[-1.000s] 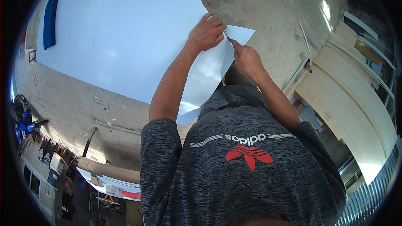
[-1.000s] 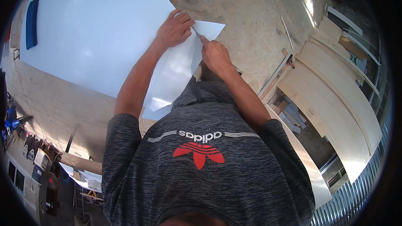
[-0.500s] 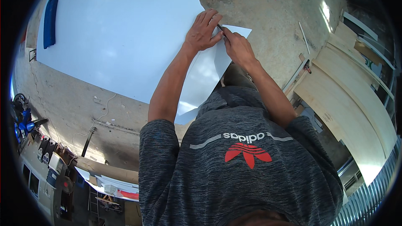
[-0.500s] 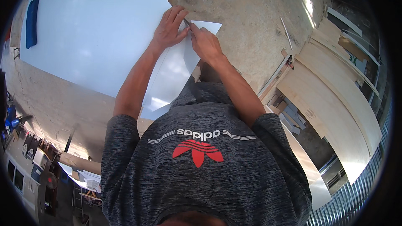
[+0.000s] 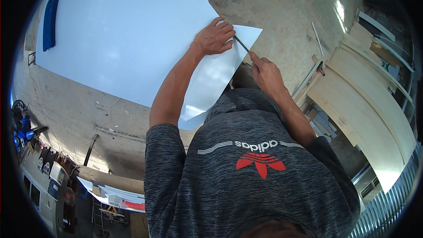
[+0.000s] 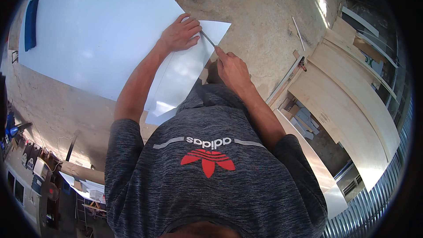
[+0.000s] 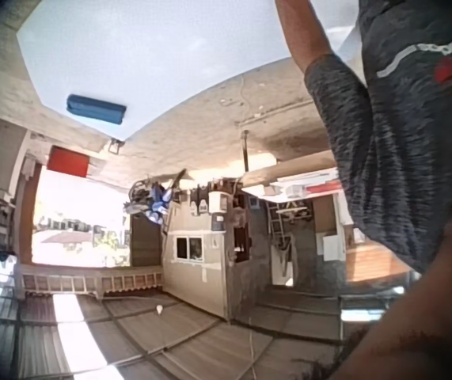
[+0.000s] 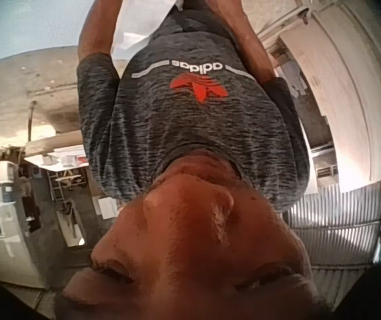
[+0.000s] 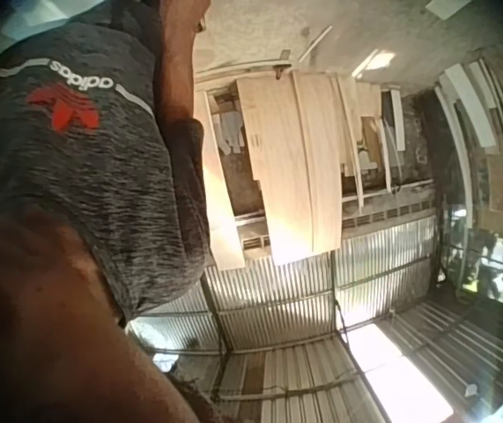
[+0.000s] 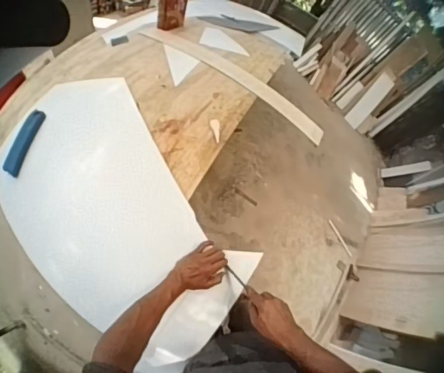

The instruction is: Using a metal file to smooth and scrape the edge of a large white plastic or acrylic sheet.

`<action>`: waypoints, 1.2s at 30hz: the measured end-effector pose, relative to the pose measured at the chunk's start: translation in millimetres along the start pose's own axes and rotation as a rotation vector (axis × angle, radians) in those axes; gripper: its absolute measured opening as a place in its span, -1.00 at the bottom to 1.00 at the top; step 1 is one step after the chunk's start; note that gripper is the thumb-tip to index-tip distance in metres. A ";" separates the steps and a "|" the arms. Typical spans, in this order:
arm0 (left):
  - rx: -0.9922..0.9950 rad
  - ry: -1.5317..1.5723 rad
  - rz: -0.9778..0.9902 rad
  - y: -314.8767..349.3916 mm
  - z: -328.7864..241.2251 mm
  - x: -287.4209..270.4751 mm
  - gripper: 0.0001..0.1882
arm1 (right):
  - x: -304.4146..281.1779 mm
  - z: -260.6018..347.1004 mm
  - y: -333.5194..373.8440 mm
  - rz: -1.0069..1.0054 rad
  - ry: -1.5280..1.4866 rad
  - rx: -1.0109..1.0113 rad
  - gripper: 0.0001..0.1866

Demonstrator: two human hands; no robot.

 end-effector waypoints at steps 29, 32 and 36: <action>0.010 -0.002 0.141 -8.9 -2.9 16.5 -0.68 | -9.0 -7.3 23.1 0.007 -0.024 0.006 -0.61; -0.010 0.030 0.187 -12.5 -3.8 20.4 -0.72 | -1.8 -10.0 19.4 0.021 0.002 0.013 -0.60; -0.048 0.039 0.296 -12.3 -1.3 23.9 -0.74 | 14.8 -10.5 4.0 0.030 0.012 0.011 -0.57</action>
Point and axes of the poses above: each hand's wrist, its own y-axis away from the middle knuckle, its own x-axis out of the palm, z = x × y, the point moved 9 cm from there along -y, towards the middle knuckle, and after that the axes turned 14 degrees about z, right-handed, at the moved point
